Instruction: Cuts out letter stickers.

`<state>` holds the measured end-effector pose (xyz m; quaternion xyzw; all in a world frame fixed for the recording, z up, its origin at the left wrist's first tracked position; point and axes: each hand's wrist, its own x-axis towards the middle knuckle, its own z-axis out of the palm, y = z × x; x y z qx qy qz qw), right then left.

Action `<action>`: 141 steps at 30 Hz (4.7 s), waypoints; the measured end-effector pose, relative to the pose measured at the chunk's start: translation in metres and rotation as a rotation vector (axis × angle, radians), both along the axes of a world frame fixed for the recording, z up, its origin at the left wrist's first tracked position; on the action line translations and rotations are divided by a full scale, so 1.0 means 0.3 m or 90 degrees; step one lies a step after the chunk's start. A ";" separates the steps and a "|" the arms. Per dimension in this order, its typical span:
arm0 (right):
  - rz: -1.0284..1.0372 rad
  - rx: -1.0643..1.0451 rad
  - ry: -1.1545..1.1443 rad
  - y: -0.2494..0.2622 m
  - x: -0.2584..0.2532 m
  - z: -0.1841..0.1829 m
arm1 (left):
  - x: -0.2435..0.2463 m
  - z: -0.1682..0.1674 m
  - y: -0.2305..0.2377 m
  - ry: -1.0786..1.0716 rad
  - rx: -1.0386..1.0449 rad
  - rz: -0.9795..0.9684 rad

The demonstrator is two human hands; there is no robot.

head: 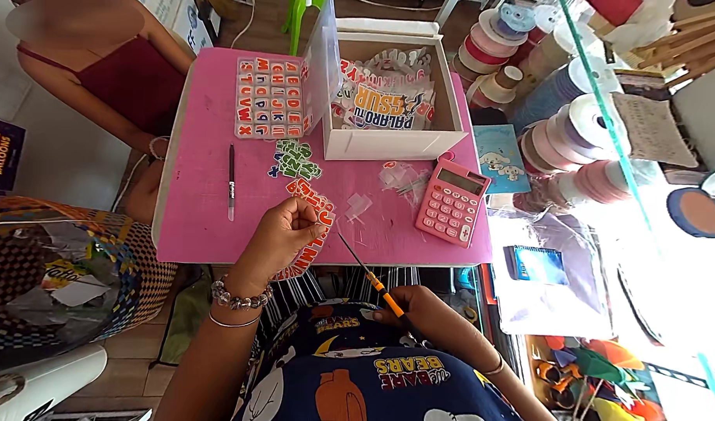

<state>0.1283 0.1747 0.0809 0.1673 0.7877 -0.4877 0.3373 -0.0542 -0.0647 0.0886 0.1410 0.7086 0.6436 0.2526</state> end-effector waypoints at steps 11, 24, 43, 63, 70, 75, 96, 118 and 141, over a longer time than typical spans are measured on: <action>-0.001 -0.031 -0.014 -0.002 0.000 -0.005 | 0.002 0.030 -0.012 0.057 -0.052 -0.123; 0.006 -0.039 0.010 -0.009 -0.005 -0.002 | -0.001 0.061 0.010 0.006 -0.080 -0.253; 0.009 0.036 -0.005 -0.006 -0.002 -0.017 | -0.032 0.052 0.018 0.183 -0.262 -0.138; -0.051 -0.006 0.042 -0.028 -0.007 -0.007 | -0.007 -0.025 -0.035 0.034 0.008 0.026; -0.053 -0.006 0.034 -0.029 -0.006 -0.012 | -0.008 -0.045 -0.072 -0.050 0.013 0.144; -0.055 -0.010 0.031 -0.028 -0.011 -0.015 | 0.002 -0.006 -0.077 -0.076 0.045 0.069; 0.001 -0.071 -0.006 -0.005 -0.012 -0.017 | 0.014 0.034 -0.013 0.043 -0.123 -0.169; 0.004 -0.063 0.010 -0.015 -0.008 -0.014 | 0.028 0.046 0.006 0.028 -0.093 -0.256; -0.006 -0.068 0.017 -0.012 -0.005 -0.023 | 0.029 0.049 0.015 0.033 -0.102 -0.267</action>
